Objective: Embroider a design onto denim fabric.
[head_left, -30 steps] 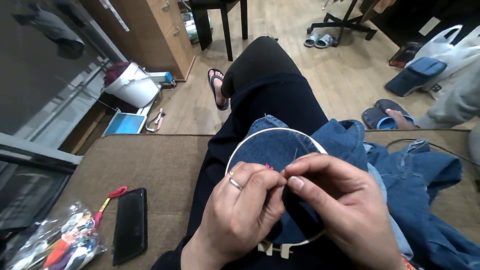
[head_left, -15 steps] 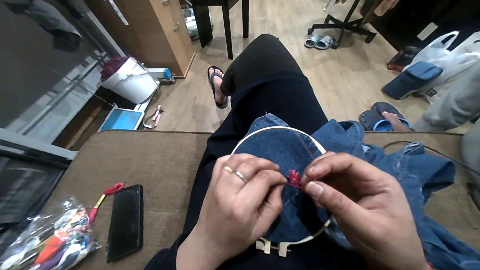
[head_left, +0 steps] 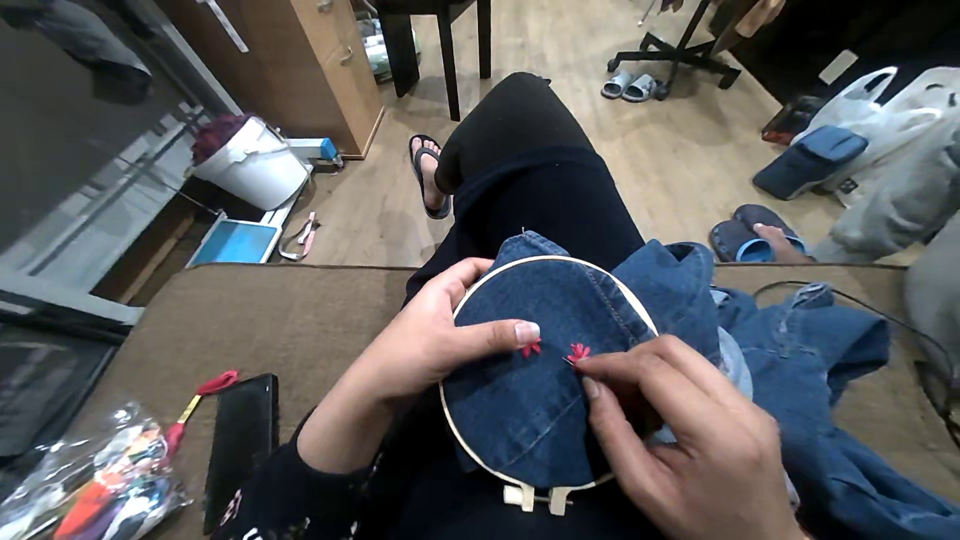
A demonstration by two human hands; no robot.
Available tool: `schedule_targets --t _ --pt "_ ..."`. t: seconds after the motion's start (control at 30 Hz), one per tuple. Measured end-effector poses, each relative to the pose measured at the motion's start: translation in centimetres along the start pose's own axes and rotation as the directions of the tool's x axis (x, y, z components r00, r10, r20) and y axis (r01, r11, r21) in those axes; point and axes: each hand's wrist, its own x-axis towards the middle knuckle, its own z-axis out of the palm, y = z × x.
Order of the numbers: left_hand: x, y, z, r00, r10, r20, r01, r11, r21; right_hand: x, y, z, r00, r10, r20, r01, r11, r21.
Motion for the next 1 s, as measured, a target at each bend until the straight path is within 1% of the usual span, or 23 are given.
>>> schedule_targets --t 0.1,0.2,0.67,1.0 --pt "-0.1 0.1 0.0 0.999 -0.021 0.037 0.023 0.999 -0.040 -0.1 0.0 0.0 1.000 -0.008 -0.014 0.008 1.000 0.000" --pt "-0.4 0.1 0.0 0.999 -0.021 0.033 0.023 0.998 -0.061 -0.1 0.0 0.0 1.000 -0.009 -0.026 0.009 1.000 0.009" --pt "-1.0 0.1 0.0 0.999 0.030 0.028 -0.030 0.999 -0.011 0.1 -0.5 0.1 1.000 -0.007 -0.027 0.007 1.000 0.026" --pt "-1.2 0.1 0.1 1.000 0.021 0.017 -0.021 1.000 -0.020 0.0 -0.6 0.2 0.999 0.010 -0.033 -0.008 0.999 0.052"
